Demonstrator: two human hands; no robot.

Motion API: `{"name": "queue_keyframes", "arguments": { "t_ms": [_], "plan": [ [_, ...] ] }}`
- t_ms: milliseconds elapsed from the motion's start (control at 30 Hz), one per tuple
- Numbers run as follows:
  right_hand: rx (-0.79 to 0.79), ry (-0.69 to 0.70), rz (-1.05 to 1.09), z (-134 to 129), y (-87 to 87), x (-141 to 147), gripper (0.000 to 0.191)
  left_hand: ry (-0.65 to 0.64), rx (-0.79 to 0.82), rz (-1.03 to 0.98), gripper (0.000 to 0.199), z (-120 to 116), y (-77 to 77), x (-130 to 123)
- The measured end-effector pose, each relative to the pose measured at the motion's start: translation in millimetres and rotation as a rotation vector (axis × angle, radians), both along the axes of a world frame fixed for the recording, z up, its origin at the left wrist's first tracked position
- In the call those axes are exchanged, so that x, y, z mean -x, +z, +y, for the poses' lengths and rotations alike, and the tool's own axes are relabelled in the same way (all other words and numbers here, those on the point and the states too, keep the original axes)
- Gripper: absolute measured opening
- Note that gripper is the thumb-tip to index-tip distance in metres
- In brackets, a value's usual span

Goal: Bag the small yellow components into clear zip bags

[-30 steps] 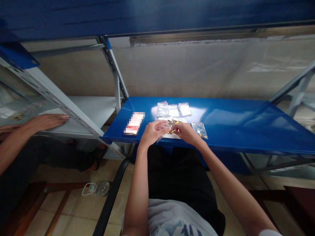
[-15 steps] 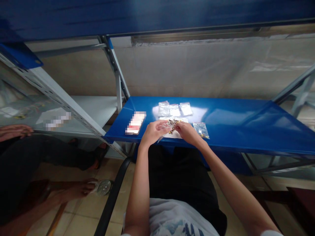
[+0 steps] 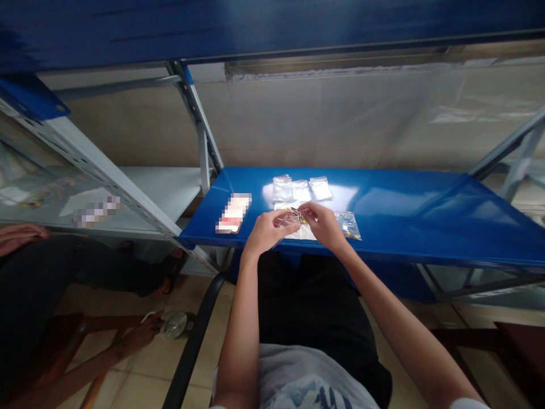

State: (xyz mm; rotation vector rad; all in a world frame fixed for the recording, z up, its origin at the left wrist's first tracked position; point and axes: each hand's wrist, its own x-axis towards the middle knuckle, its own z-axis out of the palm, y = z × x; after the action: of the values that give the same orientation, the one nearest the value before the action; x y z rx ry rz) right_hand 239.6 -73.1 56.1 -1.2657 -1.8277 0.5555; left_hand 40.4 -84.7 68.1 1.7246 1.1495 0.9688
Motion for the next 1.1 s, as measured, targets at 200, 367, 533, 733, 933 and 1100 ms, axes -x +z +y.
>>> {"name": "queue_keyframes", "arguments": {
  "t_ms": [200, 367, 533, 733, 933, 1100],
  "plan": [
    [0.007, 0.108, -0.249, 6.5, -24.1, 3.3, 0.014, 0.074, -0.011, 0.020, 0.053, 3.6, -4.5, 9.8],
    [-0.005, 0.128, -0.360, 7.0, -35.8, 6.6, 0.014, 0.115, -0.007, 0.042, 0.054, 2.0, -1.4, 12.9],
    [-0.010, 0.129, -0.432, 6.3, -38.0, 8.7, 0.016, 0.114, -0.012, 0.058, 0.053, 0.8, -0.1, 13.9],
    [-0.035, 0.132, -0.455, 4.6, -34.4, 11.3, 0.021, 0.094, -0.007, 0.050, 0.055, 1.4, -0.2, 14.6],
    [-0.057, 0.075, -0.131, 2.6, -8.5, -0.2, 0.016, 0.024, 0.019, -0.022, 0.057, 1.7, -2.8, 13.4],
    [-0.058, 0.160, 0.066, -10.2, 17.1, -0.1, 0.017, -0.059, 0.042, -0.036, 0.058, 1.8, -3.2, 8.7]
  ]
}}
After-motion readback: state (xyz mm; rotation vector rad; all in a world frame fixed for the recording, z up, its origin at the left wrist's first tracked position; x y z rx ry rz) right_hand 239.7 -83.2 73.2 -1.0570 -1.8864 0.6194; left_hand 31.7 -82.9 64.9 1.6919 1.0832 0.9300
